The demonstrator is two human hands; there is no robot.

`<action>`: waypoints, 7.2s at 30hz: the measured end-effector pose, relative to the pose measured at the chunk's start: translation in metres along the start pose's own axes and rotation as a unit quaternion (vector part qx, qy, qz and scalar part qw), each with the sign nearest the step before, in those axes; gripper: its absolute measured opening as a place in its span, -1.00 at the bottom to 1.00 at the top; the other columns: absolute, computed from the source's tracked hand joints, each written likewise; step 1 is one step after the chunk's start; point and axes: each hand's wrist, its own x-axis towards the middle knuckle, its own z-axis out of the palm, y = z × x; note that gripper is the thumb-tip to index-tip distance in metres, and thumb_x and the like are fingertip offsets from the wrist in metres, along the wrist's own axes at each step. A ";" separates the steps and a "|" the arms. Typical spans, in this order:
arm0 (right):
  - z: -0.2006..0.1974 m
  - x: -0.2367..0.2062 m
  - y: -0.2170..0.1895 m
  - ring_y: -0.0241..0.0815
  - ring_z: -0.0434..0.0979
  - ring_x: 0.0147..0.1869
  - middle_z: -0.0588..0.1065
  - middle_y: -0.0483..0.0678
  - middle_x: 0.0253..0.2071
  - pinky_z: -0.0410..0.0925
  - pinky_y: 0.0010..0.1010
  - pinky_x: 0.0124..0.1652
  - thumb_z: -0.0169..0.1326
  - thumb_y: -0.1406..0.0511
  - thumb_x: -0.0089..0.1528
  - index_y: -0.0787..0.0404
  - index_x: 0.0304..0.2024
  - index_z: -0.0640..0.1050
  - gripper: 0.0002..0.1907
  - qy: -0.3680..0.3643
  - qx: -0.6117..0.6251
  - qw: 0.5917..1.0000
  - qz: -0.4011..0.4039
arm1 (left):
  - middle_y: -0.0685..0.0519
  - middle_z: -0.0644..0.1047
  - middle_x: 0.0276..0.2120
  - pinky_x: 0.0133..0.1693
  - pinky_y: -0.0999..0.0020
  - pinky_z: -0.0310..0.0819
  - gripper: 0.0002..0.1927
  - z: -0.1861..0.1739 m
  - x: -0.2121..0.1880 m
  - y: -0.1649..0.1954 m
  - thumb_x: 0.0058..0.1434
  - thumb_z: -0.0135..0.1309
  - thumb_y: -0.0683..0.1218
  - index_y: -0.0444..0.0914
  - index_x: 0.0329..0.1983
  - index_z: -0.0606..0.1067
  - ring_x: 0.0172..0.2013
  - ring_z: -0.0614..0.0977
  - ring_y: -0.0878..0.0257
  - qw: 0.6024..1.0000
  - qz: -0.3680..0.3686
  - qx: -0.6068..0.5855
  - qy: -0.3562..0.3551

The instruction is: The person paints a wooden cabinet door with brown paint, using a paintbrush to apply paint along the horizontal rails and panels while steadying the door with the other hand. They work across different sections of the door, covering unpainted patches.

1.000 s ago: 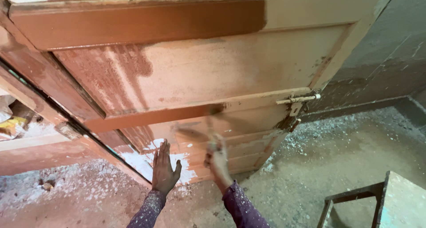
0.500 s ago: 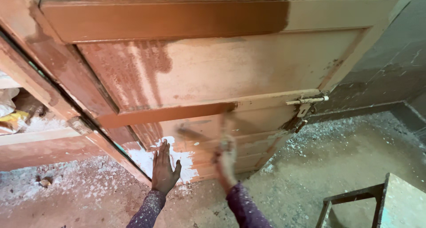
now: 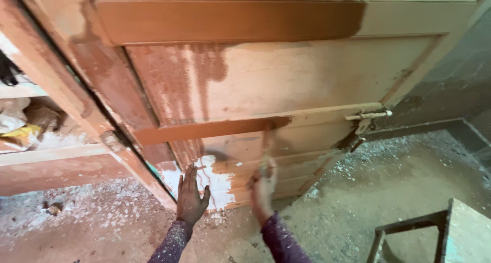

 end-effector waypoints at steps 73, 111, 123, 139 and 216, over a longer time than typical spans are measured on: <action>-0.021 0.088 -0.319 0.18 0.30 0.45 0.22 0.28 0.40 0.29 -0.08 0.36 0.24 0.27 0.14 0.38 0.40 0.23 -0.16 -0.233 -0.265 0.619 -0.702 | 0.05 0.69 -0.29 -0.18 0.51 0.56 -0.69 -0.026 0.235 0.378 0.22 0.23 -0.05 -0.41 -0.13 0.63 -0.27 0.66 0.41 0.824 -0.020 -0.553 -0.123; 0.287 -0.069 -0.162 -0.05 0.66 0.06 0.59 0.11 0.02 0.50 -0.39 0.09 0.17 0.46 0.31 0.36 0.09 0.52 -0.71 -0.203 -0.245 0.679 -0.661 | -0.11 0.35 0.38 0.41 0.22 0.21 -0.65 -0.210 0.202 0.072 0.56 -0.12 -0.13 -0.35 0.34 0.29 0.39 0.37 0.12 0.844 0.046 -0.331 0.419; 0.283 -0.075 -0.165 -0.15 0.61 0.01 0.56 0.08 -0.01 0.48 -0.42 0.04 0.11 0.48 0.32 0.40 0.14 0.50 -0.67 -0.165 -0.235 0.748 -0.598 | -0.20 0.23 0.50 0.51 0.16 0.08 -0.67 -0.232 0.197 0.062 0.57 -0.13 -0.14 -0.39 0.31 0.24 0.49 0.26 0.04 0.844 0.094 -0.326 0.415; 0.260 -0.069 -0.177 -0.15 0.49 -0.12 0.40 0.01 0.00 0.47 -0.36 -0.22 -0.01 0.41 0.34 0.28 0.25 0.43 -0.60 -0.039 -0.314 0.775 -0.547 | -0.25 0.24 0.48 0.49 0.09 0.08 -0.56 -0.249 0.198 0.074 0.50 -0.08 -0.12 -0.44 0.35 0.26 0.50 0.26 -0.03 0.896 0.103 -0.234 0.364; 0.039 0.093 -0.379 -0.13 0.54 -0.07 0.46 0.14 -0.03 0.50 -0.39 -0.10 0.07 0.47 0.33 0.41 0.19 0.47 -0.64 0.006 -0.333 0.715 -0.614 | -0.18 0.11 0.52 0.51 -0.05 -0.14 -0.13 -0.056 0.321 0.327 0.29 0.22 0.11 -0.37 0.50 0.14 0.53 0.07 -0.08 0.919 0.303 0.135 0.211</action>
